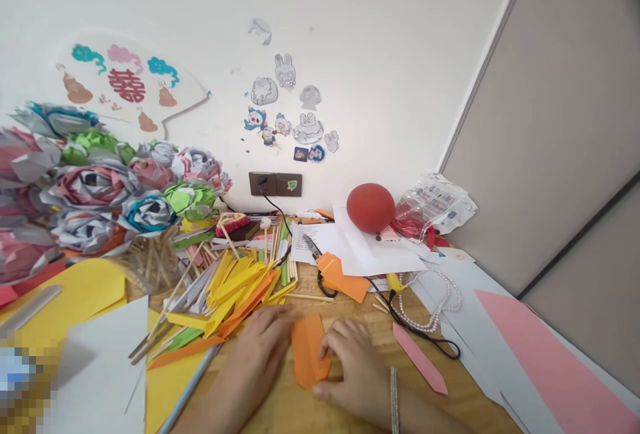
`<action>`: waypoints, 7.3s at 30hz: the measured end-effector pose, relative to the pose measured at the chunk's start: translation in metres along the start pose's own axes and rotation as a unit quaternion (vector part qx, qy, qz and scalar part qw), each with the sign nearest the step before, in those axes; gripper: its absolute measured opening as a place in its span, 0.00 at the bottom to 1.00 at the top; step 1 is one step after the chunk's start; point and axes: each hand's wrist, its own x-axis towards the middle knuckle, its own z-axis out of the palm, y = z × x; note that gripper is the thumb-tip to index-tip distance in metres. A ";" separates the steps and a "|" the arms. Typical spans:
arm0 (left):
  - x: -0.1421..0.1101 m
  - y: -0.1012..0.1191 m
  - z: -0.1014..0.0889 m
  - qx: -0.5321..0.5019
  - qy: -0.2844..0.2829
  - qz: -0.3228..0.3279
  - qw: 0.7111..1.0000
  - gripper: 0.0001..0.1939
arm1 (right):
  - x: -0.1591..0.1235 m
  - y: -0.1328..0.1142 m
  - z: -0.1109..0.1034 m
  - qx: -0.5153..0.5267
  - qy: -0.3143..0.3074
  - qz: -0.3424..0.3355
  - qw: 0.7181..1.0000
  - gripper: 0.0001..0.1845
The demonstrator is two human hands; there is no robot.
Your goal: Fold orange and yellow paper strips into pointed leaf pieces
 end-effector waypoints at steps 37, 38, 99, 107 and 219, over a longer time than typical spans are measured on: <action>0.000 0.014 -0.015 -0.058 -0.084 0.208 0.973 0.09 | 0.007 0.024 -0.029 -0.077 -0.029 -0.250 0.965 0.02; 0.000 0.013 -0.015 -0.061 -0.086 0.211 0.972 0.09 | 0.007 0.024 -0.029 -0.067 -0.036 -0.249 0.966 0.02; 0.007 0.035 0.010 -0.051 -0.092 -0.047 0.993 0.07 | 0.007 0.004 -0.002 0.018 0.081 0.025 0.996 0.09; 0.007 0.026 0.003 -0.139 -0.106 -0.015 0.984 0.08 | 0.006 0.003 -0.001 -0.027 0.034 -0.012 0.999 0.07; 0.001 0.012 -0.006 -0.028 -0.040 0.056 0.997 0.06 | 0.005 0.007 -0.019 -0.059 0.017 -0.066 0.996 0.07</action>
